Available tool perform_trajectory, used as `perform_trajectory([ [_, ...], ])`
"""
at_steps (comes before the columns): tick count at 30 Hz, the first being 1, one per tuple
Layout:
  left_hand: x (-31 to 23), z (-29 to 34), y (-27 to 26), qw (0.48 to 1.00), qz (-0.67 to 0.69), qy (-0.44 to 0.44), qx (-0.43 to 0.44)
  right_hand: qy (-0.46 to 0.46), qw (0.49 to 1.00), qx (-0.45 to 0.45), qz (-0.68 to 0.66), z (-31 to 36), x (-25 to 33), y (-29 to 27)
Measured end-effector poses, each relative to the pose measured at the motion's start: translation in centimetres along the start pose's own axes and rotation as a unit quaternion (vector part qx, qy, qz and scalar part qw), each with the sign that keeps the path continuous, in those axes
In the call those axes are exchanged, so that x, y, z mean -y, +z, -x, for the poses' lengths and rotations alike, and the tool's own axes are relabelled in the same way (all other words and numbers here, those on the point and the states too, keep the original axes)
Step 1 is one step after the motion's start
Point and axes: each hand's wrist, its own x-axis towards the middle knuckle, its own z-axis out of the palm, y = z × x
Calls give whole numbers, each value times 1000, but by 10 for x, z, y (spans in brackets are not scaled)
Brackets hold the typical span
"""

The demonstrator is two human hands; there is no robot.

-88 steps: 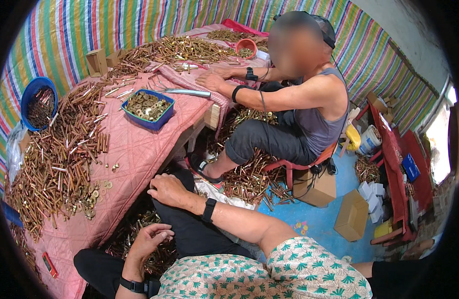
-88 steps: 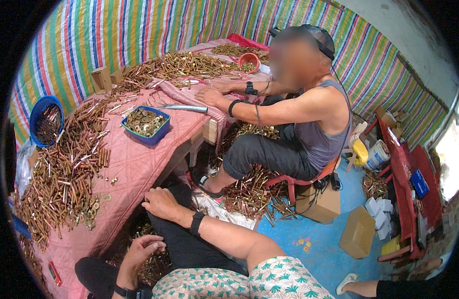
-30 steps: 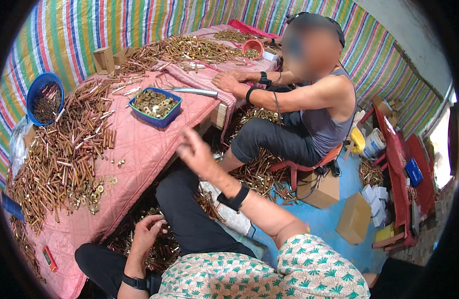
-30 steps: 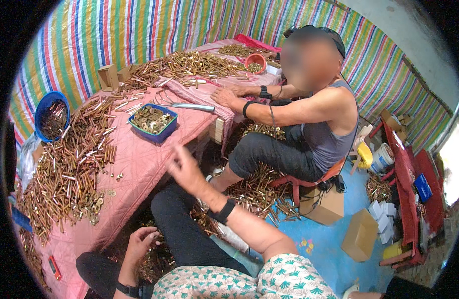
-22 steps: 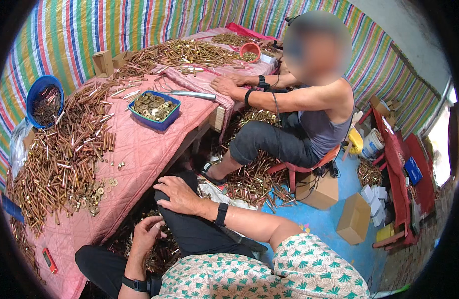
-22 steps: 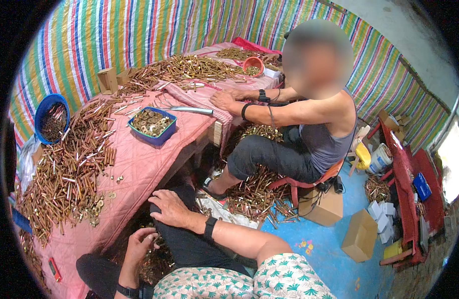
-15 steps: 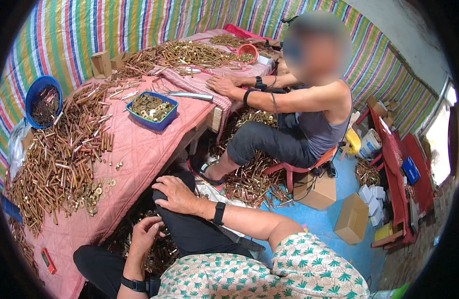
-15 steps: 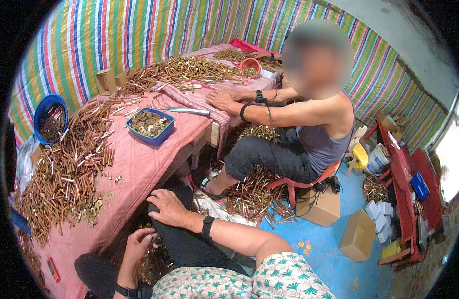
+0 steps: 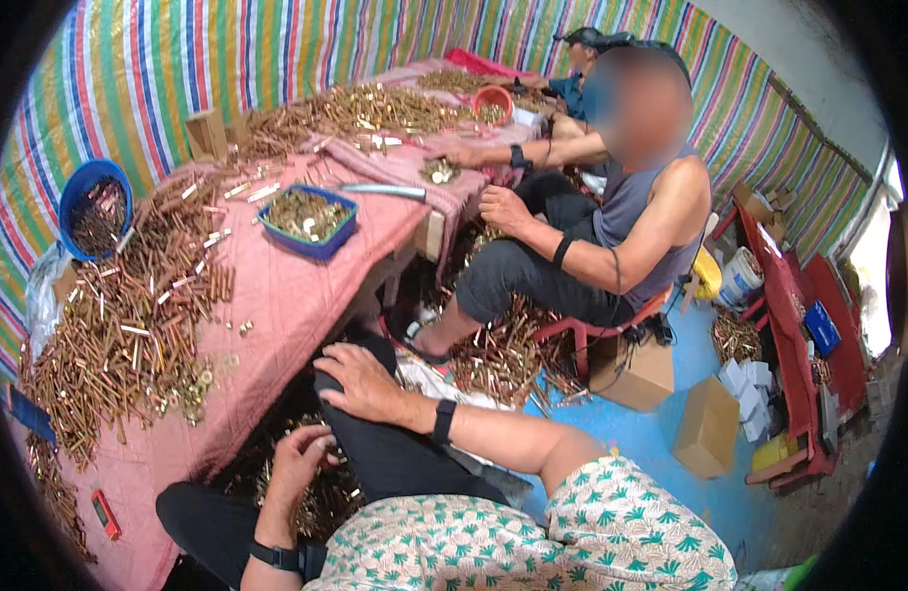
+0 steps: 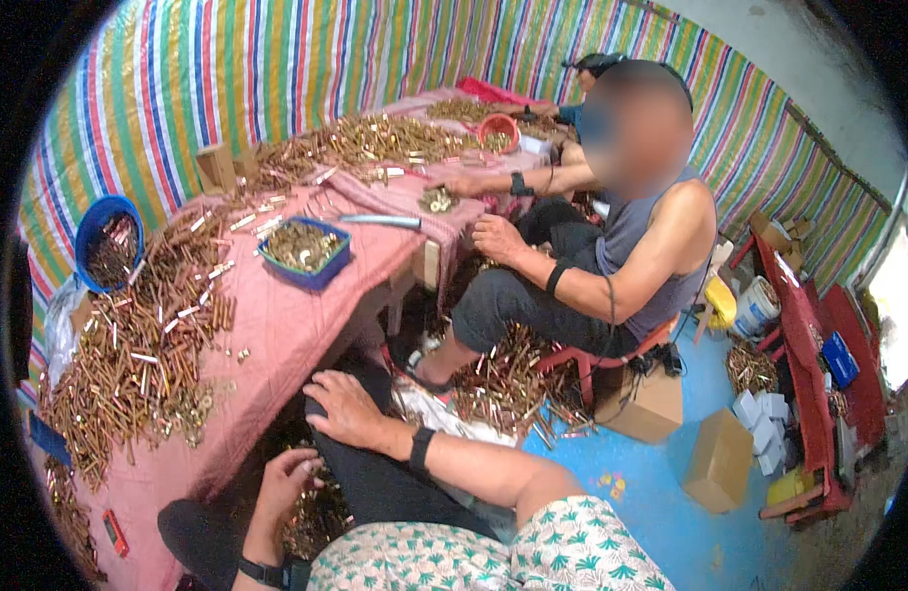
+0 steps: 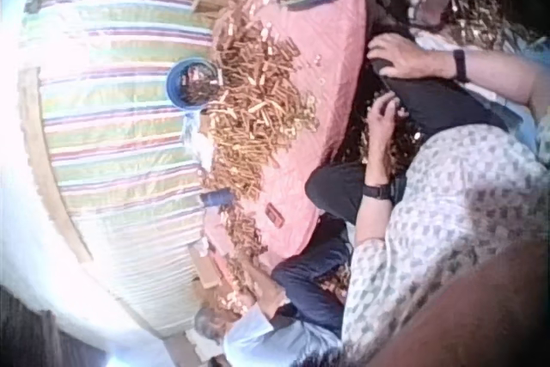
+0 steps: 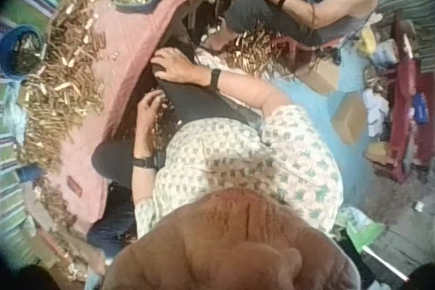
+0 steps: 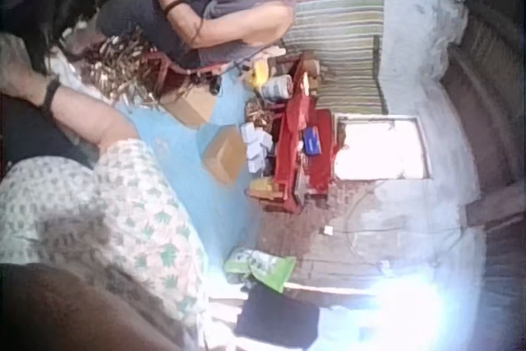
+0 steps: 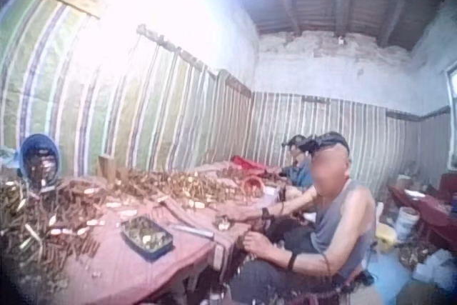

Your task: Sorting various metal and wooden components into groups on a table.

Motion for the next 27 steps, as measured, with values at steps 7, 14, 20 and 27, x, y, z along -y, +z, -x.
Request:
perform_trajectory([
  [7, 20, 0, -2, 1000, 21, -21, 1, 34, 999, 23, -3, 10, 6, 4],
  [14, 19, 0, -4, 1000, 11, -8, 0, 32, 999, 18, -14, 9, 4, 8],
  [20, 28, -8, -14, 996, 31, 21, -77, 28, 999, 8, -12, 10, 5, 9],
  [27, 19, -15, -42, 973, 86, 72, -200, 38, 999, 14, -20, 10, 5, 5],
])
